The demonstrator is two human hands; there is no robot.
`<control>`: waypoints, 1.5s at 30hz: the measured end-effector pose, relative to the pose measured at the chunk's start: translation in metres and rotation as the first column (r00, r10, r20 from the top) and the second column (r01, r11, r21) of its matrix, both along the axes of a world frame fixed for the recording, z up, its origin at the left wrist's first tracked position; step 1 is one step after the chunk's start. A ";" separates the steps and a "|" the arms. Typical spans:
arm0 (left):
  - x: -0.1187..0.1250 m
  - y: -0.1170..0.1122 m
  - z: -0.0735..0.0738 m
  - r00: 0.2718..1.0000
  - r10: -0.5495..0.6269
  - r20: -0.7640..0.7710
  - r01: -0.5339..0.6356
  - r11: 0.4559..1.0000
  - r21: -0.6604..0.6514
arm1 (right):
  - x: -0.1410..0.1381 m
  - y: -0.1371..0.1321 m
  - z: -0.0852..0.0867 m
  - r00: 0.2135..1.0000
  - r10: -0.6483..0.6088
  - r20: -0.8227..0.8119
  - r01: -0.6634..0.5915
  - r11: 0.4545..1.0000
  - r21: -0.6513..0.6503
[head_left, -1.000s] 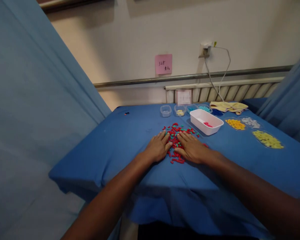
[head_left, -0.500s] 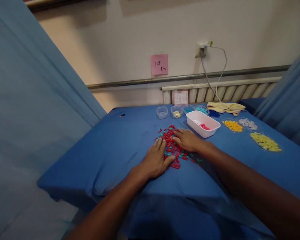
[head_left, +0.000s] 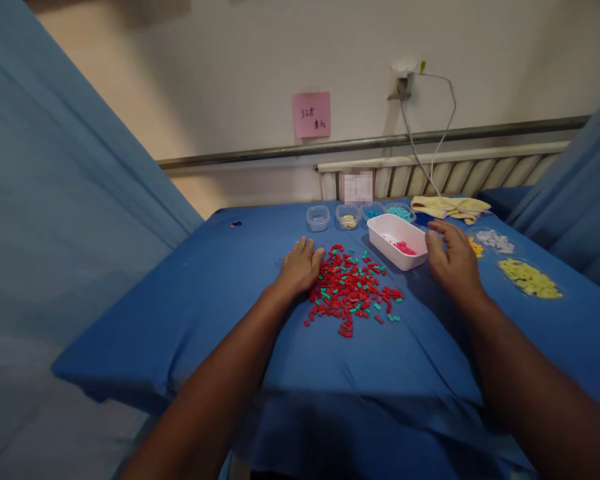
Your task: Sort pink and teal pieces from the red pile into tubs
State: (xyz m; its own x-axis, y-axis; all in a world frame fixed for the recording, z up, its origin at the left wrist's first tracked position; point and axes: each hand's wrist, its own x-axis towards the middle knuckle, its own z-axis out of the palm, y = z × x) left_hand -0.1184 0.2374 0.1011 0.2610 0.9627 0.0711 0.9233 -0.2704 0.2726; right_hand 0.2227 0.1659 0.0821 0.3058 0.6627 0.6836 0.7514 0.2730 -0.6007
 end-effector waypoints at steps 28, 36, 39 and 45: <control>-0.029 0.047 -0.033 0.485 0.059 0.873 -0.276 0.957 0.089 | 0.024 -0.024 -0.021 0.999 0.042 0.007 -0.034 0.891 -0.452; -0.030 0.049 -0.034 0.429 0.046 0.902 -0.379 0.916 0.134 | -0.003 -0.023 -0.022 0.986 0.160 0.053 -0.143 0.961 -0.238; -0.031 0.053 -0.032 0.400 0.096 0.911 -0.467 0.877 0.112 | -0.026 -0.022 -0.011 0.975 0.208 0.075 -0.189 0.961 -0.204; -0.037 0.061 -0.032 0.348 0.169 0.922 -0.591 0.803 0.076 | -0.100 0.015 0.034 0.904 0.409 0.125 -0.378 0.901 -0.212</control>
